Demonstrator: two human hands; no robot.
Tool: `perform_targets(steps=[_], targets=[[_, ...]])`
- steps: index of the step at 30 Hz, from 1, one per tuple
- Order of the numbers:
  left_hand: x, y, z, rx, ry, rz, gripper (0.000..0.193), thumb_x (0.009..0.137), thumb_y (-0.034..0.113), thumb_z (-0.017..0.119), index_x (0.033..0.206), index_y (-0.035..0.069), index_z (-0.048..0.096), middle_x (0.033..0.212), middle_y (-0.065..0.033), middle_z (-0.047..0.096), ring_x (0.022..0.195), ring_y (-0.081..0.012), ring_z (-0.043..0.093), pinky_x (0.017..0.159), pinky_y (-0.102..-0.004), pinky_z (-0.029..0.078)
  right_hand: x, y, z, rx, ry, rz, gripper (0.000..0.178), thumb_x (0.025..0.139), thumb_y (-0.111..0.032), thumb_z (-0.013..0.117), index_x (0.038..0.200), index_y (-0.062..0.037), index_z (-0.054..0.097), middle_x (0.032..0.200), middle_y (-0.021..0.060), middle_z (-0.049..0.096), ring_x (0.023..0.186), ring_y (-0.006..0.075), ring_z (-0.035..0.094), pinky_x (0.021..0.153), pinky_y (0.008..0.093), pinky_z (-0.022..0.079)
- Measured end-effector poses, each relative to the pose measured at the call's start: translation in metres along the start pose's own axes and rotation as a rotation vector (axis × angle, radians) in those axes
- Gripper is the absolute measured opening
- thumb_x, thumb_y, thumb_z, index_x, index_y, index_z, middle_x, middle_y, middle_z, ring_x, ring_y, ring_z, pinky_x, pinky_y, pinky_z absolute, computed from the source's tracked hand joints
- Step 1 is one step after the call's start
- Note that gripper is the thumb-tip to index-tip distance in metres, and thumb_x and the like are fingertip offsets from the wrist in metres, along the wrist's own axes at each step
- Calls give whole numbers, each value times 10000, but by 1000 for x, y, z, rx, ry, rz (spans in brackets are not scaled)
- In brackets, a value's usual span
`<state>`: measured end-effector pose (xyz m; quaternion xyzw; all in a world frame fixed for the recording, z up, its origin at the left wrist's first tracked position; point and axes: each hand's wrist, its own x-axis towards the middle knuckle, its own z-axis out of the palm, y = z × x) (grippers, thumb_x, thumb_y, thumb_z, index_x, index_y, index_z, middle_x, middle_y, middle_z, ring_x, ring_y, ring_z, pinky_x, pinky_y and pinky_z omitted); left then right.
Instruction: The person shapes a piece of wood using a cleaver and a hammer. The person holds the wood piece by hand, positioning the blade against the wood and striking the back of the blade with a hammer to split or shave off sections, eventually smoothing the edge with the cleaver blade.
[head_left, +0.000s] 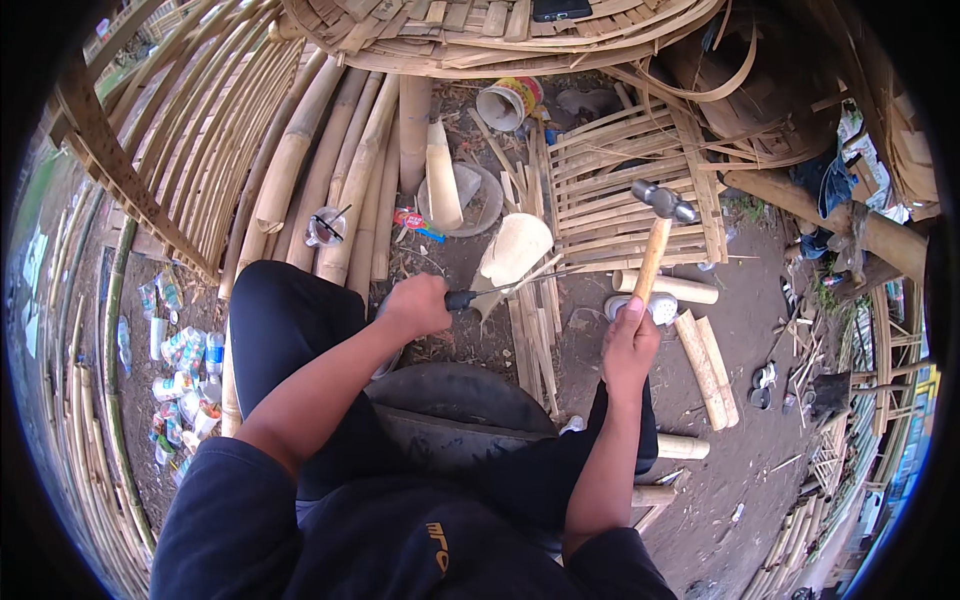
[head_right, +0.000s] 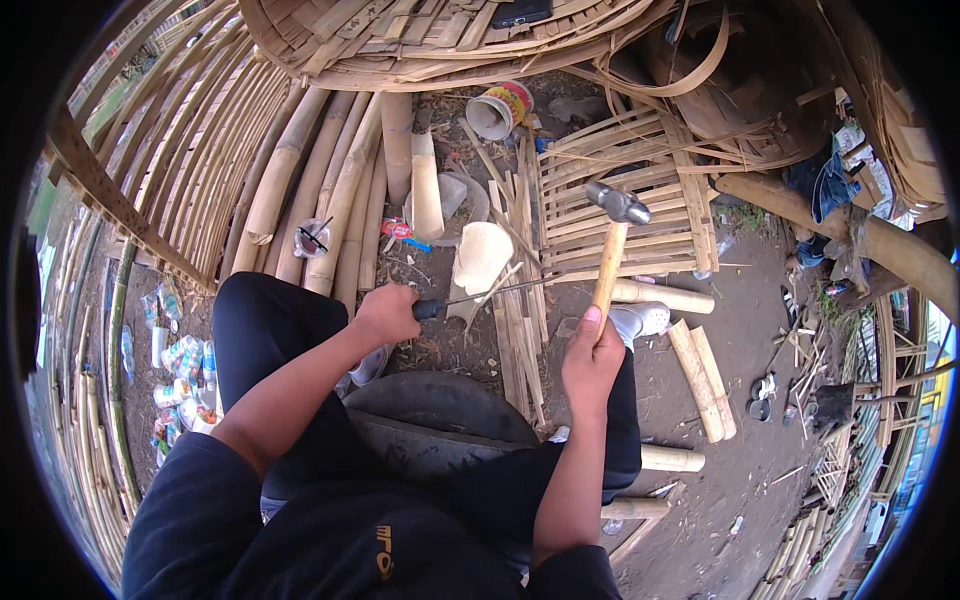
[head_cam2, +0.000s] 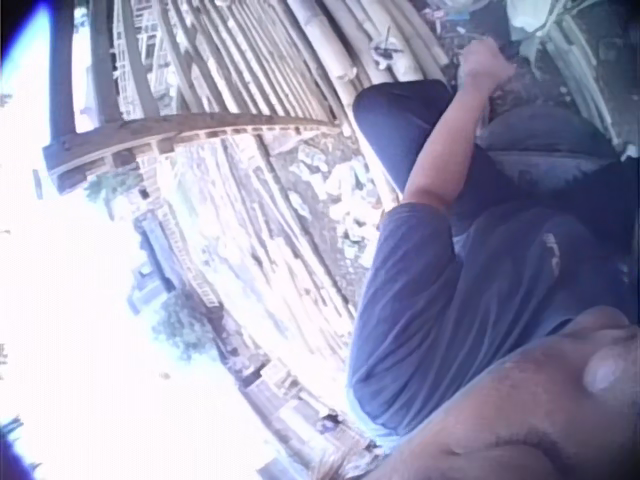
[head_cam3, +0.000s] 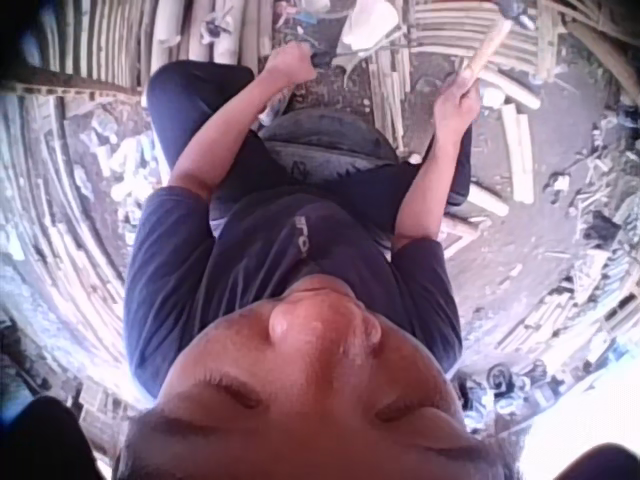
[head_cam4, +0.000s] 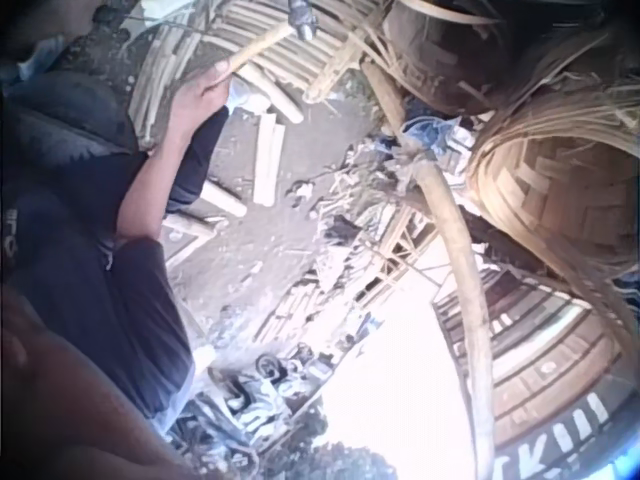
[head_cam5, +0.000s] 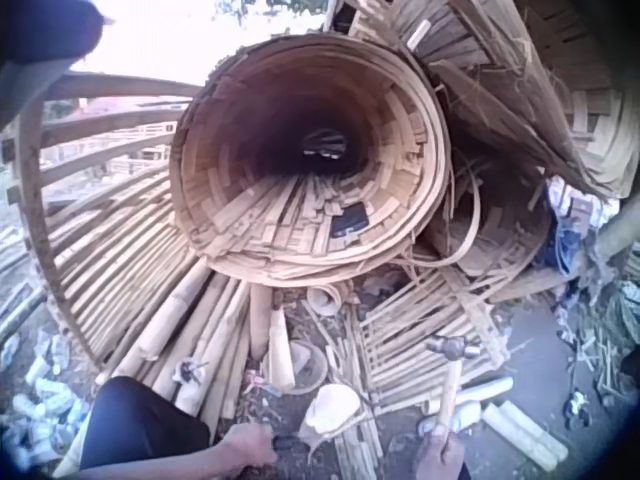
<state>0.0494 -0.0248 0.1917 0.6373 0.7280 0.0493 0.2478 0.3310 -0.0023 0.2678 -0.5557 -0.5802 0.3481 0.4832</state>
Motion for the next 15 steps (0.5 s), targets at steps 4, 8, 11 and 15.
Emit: perform_targets(steps=[4,8,11,15], targets=[[9,-2,-6,33,54,72,250,634,145,627,854,59,708,839,-187,681,846,-351,666,794,-445,535,4,3,0,230,105,76,462,1015,-430,410,694,-99,427,526,-41,351,395,49,316,349,215,236],[25,-9,-6,33,14,40,246,662,165,635,876,71,710,876,-175,683,878,-326,671,806,-427,538,-2,50,4,189,31,201,472,998,-473,427,701,-106,427,518,-39,361,387,42,324,343,215,240],[33,-9,-6,49,-8,32,247,655,154,628,874,79,712,861,-178,683,864,-335,670,804,-428,539,-13,88,16,-14,15,275,478,1017,-318,453,642,-22,459,529,-10,395,483,76,384,454,314,318],[36,-10,-5,71,9,13,247,650,150,618,865,69,708,857,-178,683,866,-341,669,809,-430,538,-27,105,31,-272,-101,240,502,989,-358,486,716,59,550,552,143,489,503,254,491,531,413,395]])
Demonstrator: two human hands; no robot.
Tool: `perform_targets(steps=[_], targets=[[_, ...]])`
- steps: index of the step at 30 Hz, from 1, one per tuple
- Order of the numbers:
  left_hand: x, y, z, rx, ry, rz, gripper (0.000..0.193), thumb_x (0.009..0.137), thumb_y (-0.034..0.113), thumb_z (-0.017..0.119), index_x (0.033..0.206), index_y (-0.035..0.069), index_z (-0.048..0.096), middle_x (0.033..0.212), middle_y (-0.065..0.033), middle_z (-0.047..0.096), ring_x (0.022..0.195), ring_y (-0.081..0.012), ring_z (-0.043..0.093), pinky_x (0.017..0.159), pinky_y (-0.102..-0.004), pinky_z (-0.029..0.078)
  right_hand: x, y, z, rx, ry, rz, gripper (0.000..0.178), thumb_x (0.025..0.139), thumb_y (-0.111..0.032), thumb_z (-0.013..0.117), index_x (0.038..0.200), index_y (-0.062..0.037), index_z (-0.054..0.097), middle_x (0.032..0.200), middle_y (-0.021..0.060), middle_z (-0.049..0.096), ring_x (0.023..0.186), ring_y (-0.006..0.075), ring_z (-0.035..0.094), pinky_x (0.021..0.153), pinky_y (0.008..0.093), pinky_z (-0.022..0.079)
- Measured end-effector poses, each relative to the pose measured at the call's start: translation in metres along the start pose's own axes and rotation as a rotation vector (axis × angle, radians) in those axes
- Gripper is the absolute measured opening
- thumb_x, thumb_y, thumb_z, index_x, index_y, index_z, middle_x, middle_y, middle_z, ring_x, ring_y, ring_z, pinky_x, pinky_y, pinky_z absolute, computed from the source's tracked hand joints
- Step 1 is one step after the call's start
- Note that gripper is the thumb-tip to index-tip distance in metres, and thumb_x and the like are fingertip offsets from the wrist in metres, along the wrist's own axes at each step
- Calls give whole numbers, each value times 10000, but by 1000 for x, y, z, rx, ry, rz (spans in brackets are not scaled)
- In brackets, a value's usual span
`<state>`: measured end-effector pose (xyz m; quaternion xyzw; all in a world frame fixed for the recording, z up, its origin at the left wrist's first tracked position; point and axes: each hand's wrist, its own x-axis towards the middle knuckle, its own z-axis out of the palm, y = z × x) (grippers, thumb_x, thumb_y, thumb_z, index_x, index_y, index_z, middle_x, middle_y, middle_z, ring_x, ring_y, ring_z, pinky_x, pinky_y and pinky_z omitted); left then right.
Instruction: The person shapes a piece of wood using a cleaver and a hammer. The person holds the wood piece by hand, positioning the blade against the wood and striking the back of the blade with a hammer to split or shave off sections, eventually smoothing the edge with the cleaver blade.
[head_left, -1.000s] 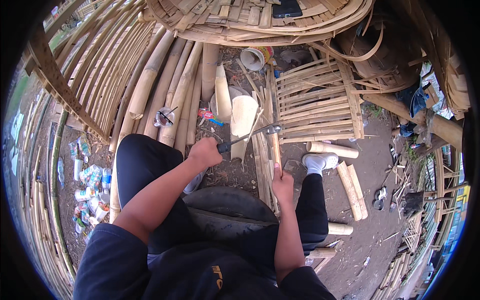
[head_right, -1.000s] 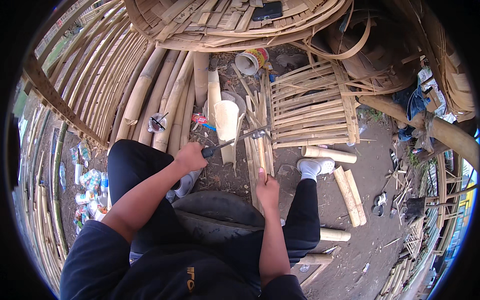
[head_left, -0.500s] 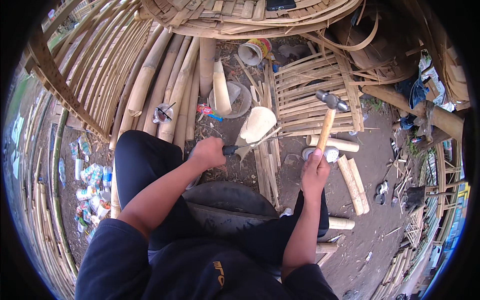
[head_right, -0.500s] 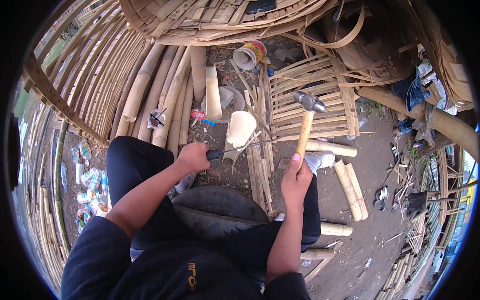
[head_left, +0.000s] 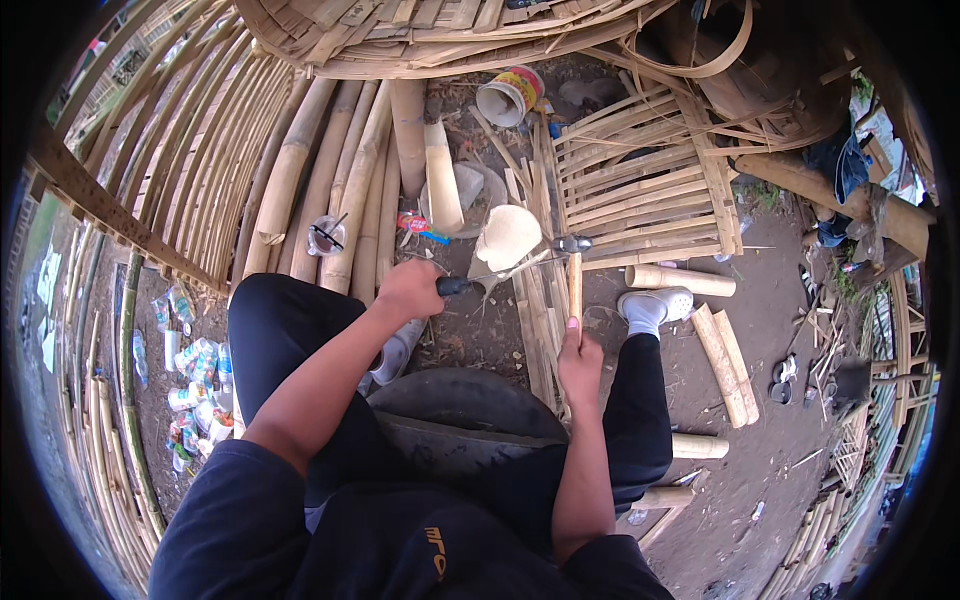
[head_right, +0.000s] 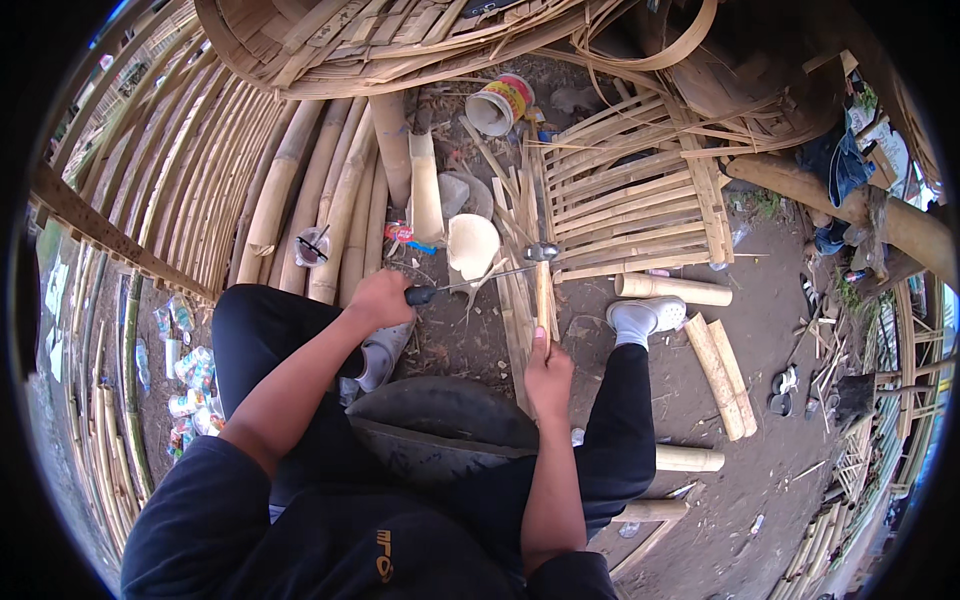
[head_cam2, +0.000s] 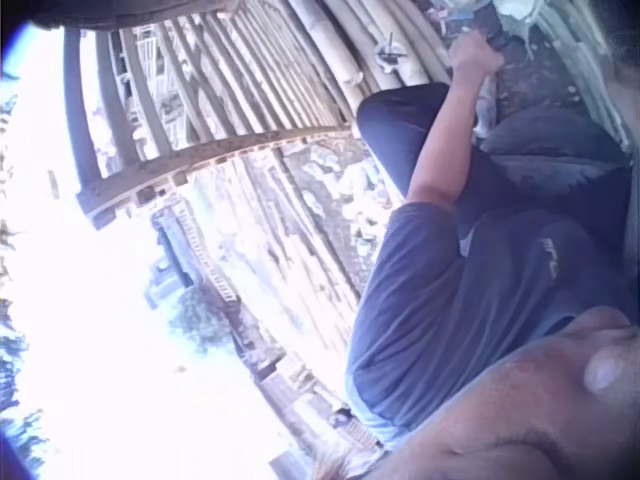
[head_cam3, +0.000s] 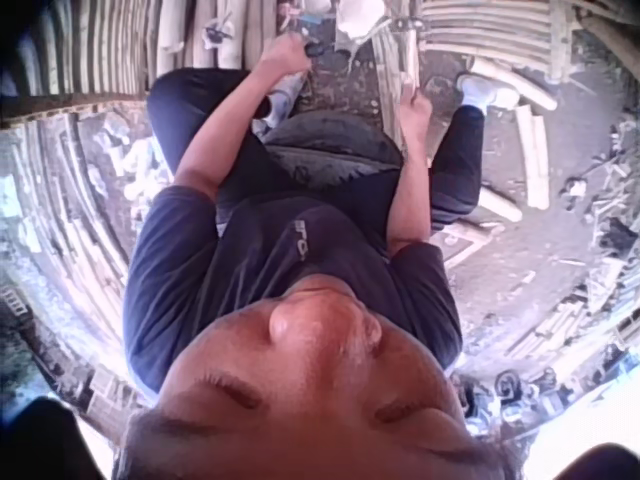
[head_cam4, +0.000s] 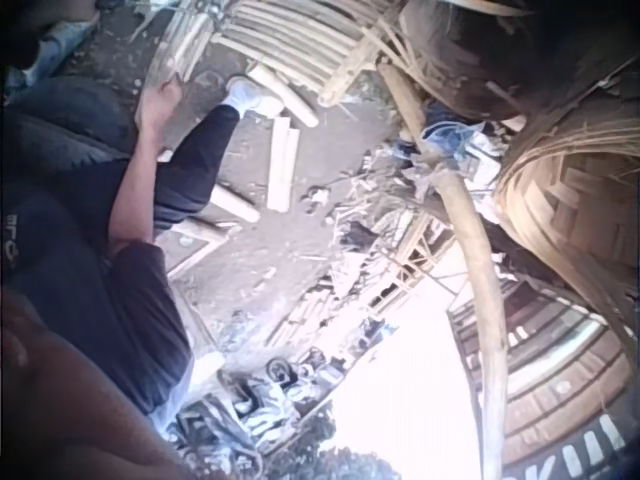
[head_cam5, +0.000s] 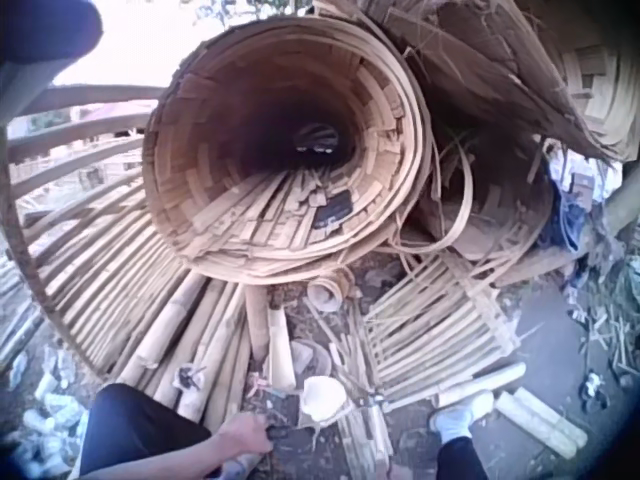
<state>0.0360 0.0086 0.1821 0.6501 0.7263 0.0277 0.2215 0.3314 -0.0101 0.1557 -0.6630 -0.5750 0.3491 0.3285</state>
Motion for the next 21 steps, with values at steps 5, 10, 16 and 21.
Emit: perform_targets(steps=[5,10,16,21], targets=[[3,-6,13,-12,32,-80,255,639,148,611,854,45,701,870,-187,682,876,-351,667,819,-439,536,-8,-5,9,-191,-75,-20,526,968,-407,498,762,66,599,605,248,548,573,407,558,584,451,447],[-4,5,9,5,-11,-32,250,638,147,609,841,34,700,872,-200,677,871,-360,666,813,-441,538,-7,1,12,-180,-41,14,514,964,-401,506,746,54,603,588,239,548,559,404,570,564,447,450],[-6,4,12,1,-20,-35,240,642,153,609,834,40,700,839,-211,670,853,-372,660,804,-446,534,-11,-20,1,-146,-7,-46,493,953,-374,530,710,50,585,590,248,547,540,413,562,530,444,432],[-5,9,7,-28,-5,-33,244,640,142,605,838,31,693,837,-217,667,856,-381,656,803,-449,531,-14,14,14,-225,37,-95,477,939,-358,559,697,53,581,578,249,533,525,417,543,516,454,415]])
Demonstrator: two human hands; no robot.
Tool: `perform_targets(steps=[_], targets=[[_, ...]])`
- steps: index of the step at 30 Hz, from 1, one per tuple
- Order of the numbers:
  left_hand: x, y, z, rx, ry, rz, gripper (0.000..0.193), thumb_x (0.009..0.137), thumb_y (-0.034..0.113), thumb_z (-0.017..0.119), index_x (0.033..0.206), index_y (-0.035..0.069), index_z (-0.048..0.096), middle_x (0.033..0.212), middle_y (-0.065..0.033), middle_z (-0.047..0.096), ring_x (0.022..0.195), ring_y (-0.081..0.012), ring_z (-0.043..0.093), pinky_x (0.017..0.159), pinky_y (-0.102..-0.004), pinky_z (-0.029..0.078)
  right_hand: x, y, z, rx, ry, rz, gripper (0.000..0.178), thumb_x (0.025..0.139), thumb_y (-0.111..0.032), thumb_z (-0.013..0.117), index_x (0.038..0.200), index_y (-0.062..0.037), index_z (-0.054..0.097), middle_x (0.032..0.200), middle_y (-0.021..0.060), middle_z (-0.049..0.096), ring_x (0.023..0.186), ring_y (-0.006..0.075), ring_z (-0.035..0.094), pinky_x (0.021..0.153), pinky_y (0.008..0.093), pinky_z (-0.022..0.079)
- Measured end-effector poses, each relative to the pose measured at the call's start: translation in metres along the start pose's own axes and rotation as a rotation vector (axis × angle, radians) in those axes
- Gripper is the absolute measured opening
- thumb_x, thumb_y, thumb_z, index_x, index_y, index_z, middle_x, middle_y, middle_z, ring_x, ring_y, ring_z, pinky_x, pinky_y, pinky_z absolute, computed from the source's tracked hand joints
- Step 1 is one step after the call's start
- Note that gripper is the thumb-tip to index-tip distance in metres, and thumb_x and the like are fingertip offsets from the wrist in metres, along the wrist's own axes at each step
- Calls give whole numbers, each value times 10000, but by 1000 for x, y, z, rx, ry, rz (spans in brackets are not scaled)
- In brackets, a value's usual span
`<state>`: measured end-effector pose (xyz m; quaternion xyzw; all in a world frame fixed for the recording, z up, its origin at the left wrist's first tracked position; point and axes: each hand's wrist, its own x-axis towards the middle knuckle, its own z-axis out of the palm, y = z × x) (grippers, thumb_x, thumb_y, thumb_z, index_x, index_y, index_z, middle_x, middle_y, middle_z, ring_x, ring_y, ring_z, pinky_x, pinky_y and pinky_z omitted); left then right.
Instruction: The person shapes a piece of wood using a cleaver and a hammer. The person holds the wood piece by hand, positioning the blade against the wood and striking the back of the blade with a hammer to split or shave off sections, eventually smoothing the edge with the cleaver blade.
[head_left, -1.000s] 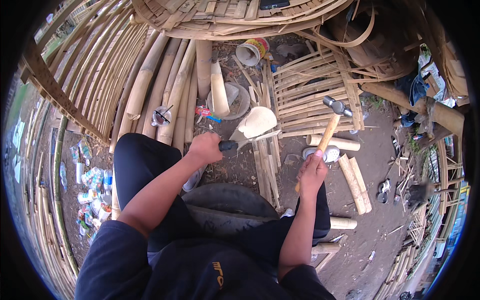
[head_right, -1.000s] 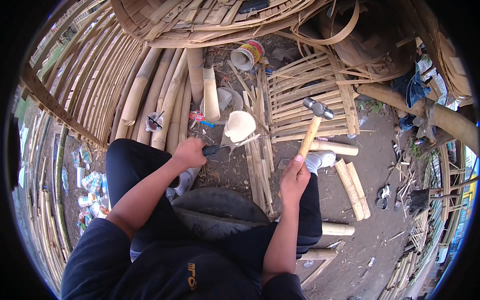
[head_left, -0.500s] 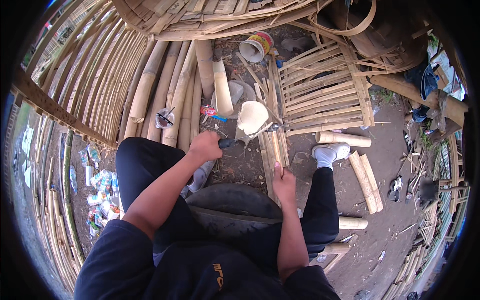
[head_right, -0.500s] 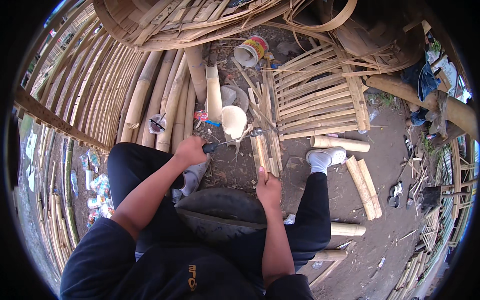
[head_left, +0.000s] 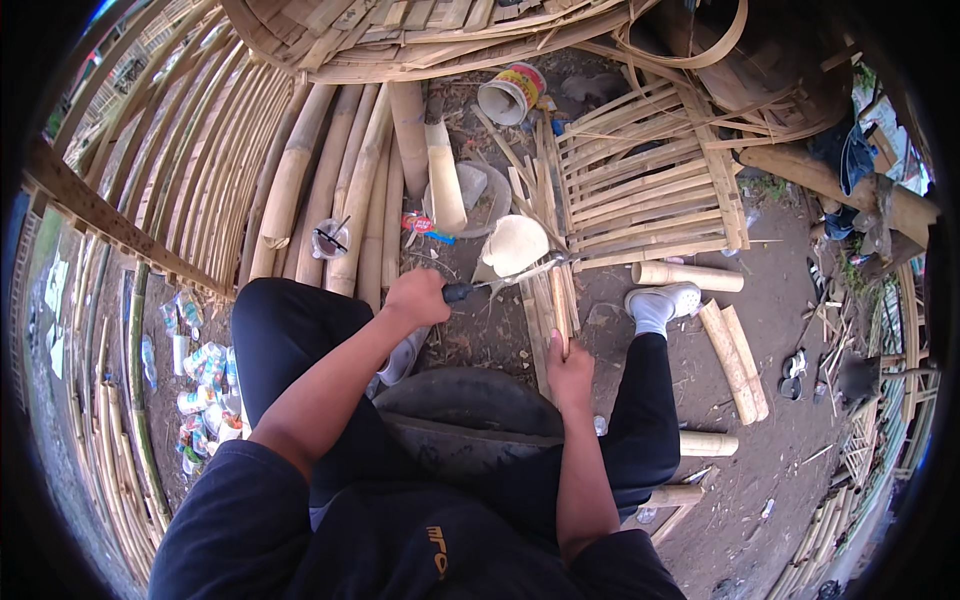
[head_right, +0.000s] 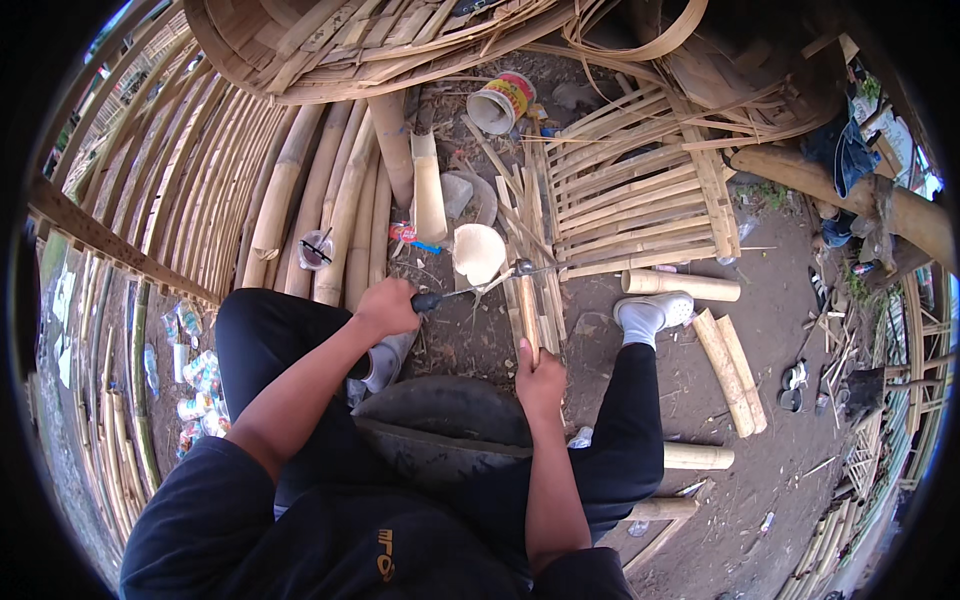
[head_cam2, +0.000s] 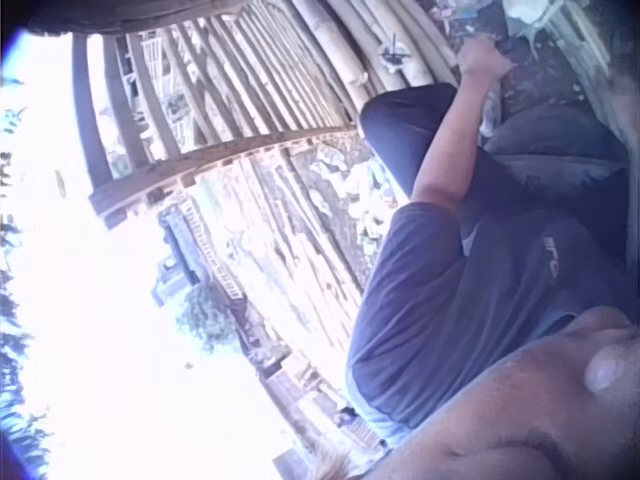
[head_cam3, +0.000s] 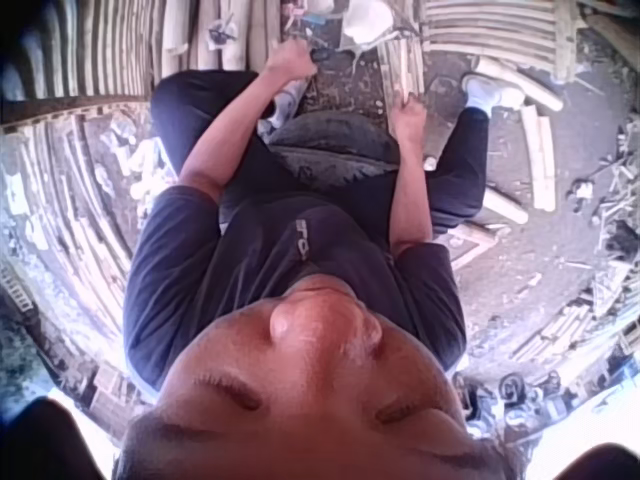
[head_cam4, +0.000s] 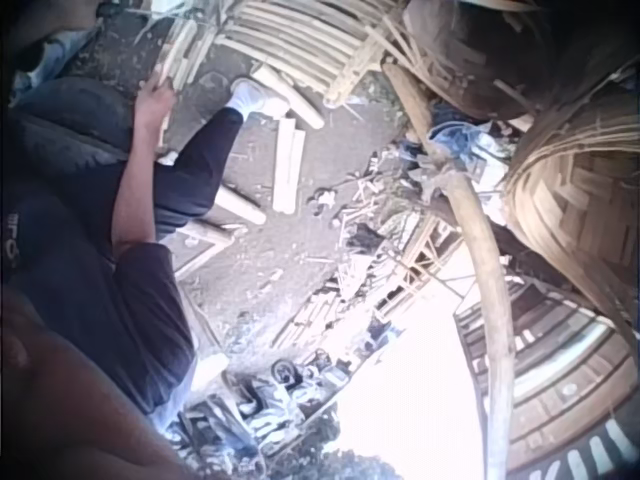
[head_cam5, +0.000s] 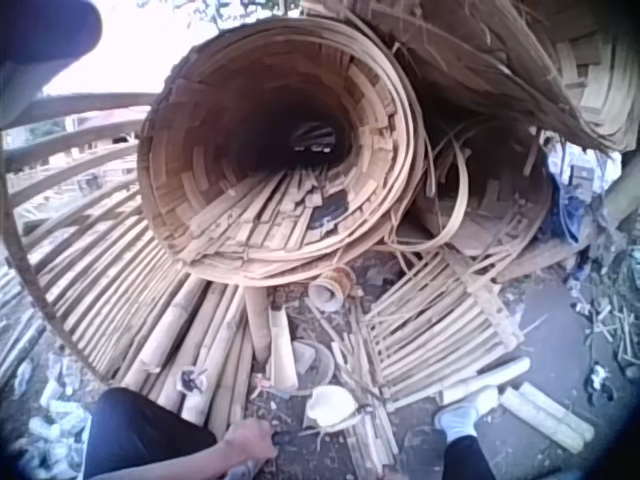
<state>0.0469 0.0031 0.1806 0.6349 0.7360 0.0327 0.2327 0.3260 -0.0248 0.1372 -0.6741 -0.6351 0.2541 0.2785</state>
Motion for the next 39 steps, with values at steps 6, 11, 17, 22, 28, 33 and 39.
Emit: perform_targets(steps=[6,11,17,22,28,33,39], targets=[[-1,-2,3,9,-7,-16,241,647,137,610,848,34,693,873,-214,670,879,-373,657,815,-443,530,2,-18,-5,179,-49,116,492,941,-375,557,718,63,595,607,264,553,587,443,583,545,473,430],[1,0,3,10,-18,0,241,660,147,608,862,53,701,901,-201,675,898,-357,662,826,-431,535,4,-6,-4,67,-58,80,486,951,-364,543,723,62,596,580,225,554,501,357,533,529,440,422],[0,-7,3,23,-33,-77,257,656,139,608,878,55,707,892,-194,677,905,-354,664,822,-433,538,5,-41,-35,197,162,-127,462,960,-368,526,763,48,567,519,152,482,433,219,448,462,383,382],[4,-4,5,12,-37,-26,268,659,145,606,890,58,710,892,-193,682,886,-354,671,817,-434,541,11,-18,-21,639,262,-285,434,957,-340,541,746,39,556,513,156,479,432,273,490,459,388,387],[2,-5,9,85,-6,25,277,656,161,616,892,52,711,903,-187,683,887,-350,671,818,-428,544,3,1,13,60,6,-71,418,959,-307,539,741,45,595,570,216,544,503,396,540,511,440,415],[-1,1,13,7,-28,-42,269,668,161,615,895,53,713,915,-183,684,904,-346,669,832,-425,539,14,11,7,220,-48,34,406,959,-310,550,777,51,588,551,172,518,480,267,474,525,414,404],[-6,6,15,26,-10,-31,264,674,148,608,897,55,714,911,-191,682,908,-342,669,835,-424,537,15,14,15,360,-41,151,412,986,-290,507,739,39,529,552,60,448,507,138,386,497,361,345]])
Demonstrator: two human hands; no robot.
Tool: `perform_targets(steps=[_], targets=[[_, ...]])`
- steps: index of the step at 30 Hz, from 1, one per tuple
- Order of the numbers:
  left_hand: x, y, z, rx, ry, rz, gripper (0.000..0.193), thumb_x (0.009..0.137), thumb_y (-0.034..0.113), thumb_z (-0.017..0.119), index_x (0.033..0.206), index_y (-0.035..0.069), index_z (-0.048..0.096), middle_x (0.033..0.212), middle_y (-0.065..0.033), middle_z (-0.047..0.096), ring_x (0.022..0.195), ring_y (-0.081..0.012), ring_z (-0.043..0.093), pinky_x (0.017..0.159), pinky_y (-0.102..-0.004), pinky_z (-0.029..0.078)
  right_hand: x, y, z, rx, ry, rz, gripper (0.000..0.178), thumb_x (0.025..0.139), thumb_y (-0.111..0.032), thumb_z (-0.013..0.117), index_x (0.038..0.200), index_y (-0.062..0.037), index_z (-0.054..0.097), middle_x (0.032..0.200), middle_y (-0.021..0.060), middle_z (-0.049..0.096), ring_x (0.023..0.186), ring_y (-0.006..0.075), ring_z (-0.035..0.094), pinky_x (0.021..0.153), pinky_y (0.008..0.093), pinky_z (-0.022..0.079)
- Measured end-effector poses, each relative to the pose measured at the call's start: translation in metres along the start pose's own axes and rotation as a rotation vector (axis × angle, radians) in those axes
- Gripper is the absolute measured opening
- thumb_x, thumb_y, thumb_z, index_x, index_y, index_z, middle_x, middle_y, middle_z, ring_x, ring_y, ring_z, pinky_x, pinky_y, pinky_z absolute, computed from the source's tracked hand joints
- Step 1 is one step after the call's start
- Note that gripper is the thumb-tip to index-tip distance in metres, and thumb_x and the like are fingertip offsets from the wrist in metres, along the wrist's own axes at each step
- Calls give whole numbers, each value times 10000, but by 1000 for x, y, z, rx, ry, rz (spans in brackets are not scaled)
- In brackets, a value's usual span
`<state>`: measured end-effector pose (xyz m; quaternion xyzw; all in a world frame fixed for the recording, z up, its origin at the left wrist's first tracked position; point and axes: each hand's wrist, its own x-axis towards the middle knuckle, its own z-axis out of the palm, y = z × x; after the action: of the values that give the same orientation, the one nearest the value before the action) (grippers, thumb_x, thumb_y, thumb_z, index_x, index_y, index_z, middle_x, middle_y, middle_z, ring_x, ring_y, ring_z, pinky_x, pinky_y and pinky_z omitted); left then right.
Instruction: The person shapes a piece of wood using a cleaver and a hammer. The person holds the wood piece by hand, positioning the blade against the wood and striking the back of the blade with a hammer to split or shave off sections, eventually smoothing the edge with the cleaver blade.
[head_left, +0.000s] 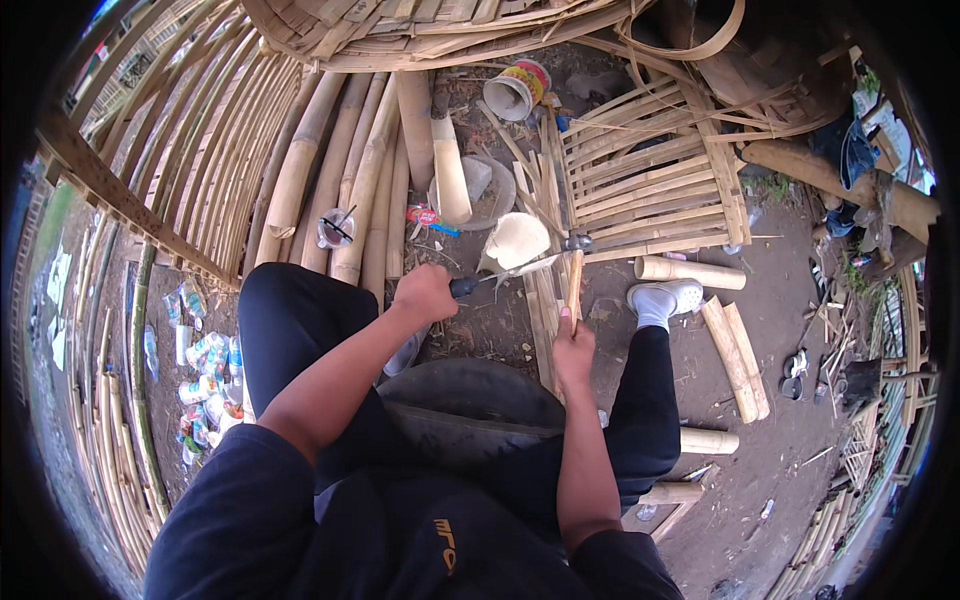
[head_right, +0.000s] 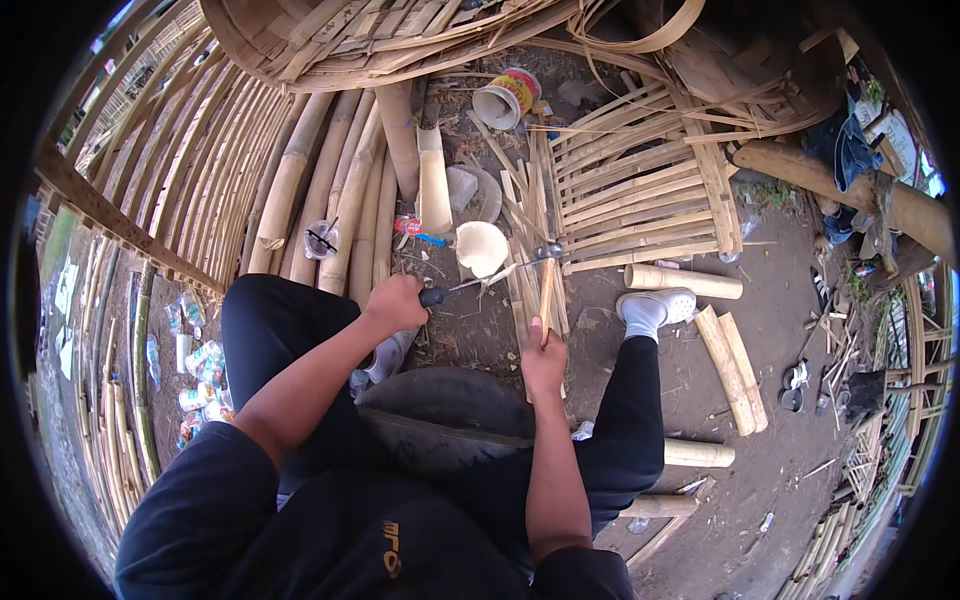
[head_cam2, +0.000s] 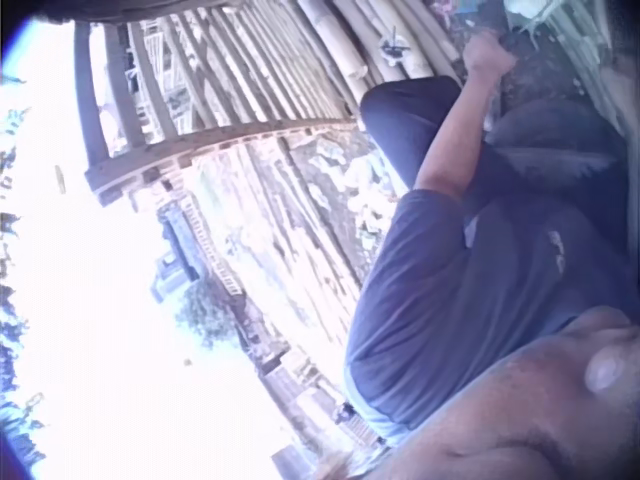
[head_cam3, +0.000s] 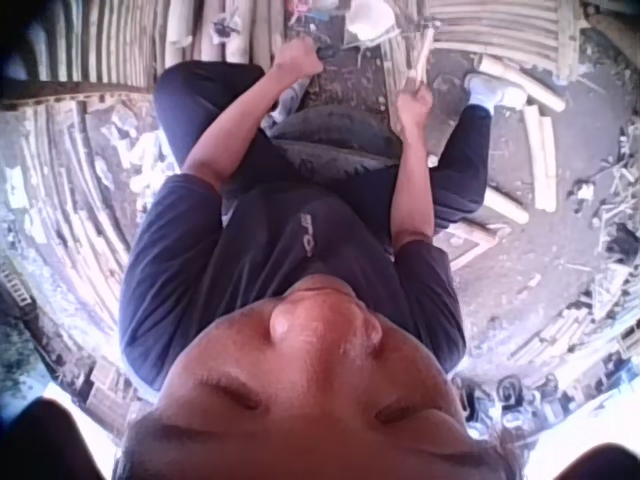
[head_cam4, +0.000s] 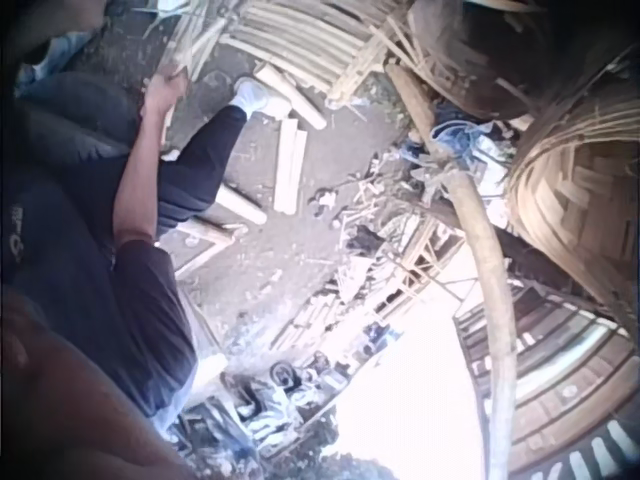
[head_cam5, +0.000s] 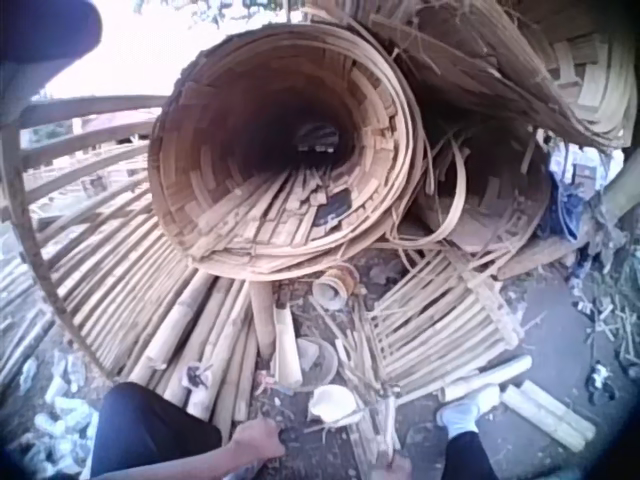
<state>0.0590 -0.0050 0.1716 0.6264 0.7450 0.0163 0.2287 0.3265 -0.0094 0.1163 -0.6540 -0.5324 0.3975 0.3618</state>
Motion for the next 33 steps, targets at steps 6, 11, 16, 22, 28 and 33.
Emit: perform_targets(steps=[6,11,16,22,28,33], targets=[[-2,-11,-5,-18,-51,-62,272,668,153,616,904,61,713,924,-190,681,912,-338,670,837,-424,536,-12,-98,-32,563,219,-426,428,1017,-386,428,743,-57,409,587,-22,368,456,42,338,417,206,282],[-2,11,-13,32,-74,23,278,664,155,623,906,54,712,928,-193,679,915,-340,668,837,-421,536,4,35,15,-328,49,-265,517,963,-408,516,702,38,533,527,159,488,449,267,487,474,410,396],[4,-9,-6,-22,2,-77,284,672,157,620,916,41,709,931,-199,676,921,-349,662,840,-426,533,4,-20,6,-149,26,-121,472,973,-343,511,731,56,590,558,224,530,499,336,540,529,439,418],[14,-24,-5,-108,53,-132,281,682,164,610,913,39,712,939,-213,677,936,-354,655,866,-425,520,8,-16,4,-166,45,-125,499,981,-366,496,731,57,584,560,200,518,495,309,493,539,429,415],[8,-20,-9,-92,24,-135,288,668,157,615,913,41,712,940,-201,678,937,-357,652,866,-425,519,9,-19,19,-210,-4,-110,505,974,-390,499,748,54,581,549,188,501,491,291,491,538,421,414],[8,-13,-11,-75,7,-92,282,665,151,617,907,41,711,937,-192,679,928,-357,653,856,-428,522,11,-15,21,-220,-49,-95,514,973,-395,499,742,58,573,543,176,482,478,283,476,529,424,407]])
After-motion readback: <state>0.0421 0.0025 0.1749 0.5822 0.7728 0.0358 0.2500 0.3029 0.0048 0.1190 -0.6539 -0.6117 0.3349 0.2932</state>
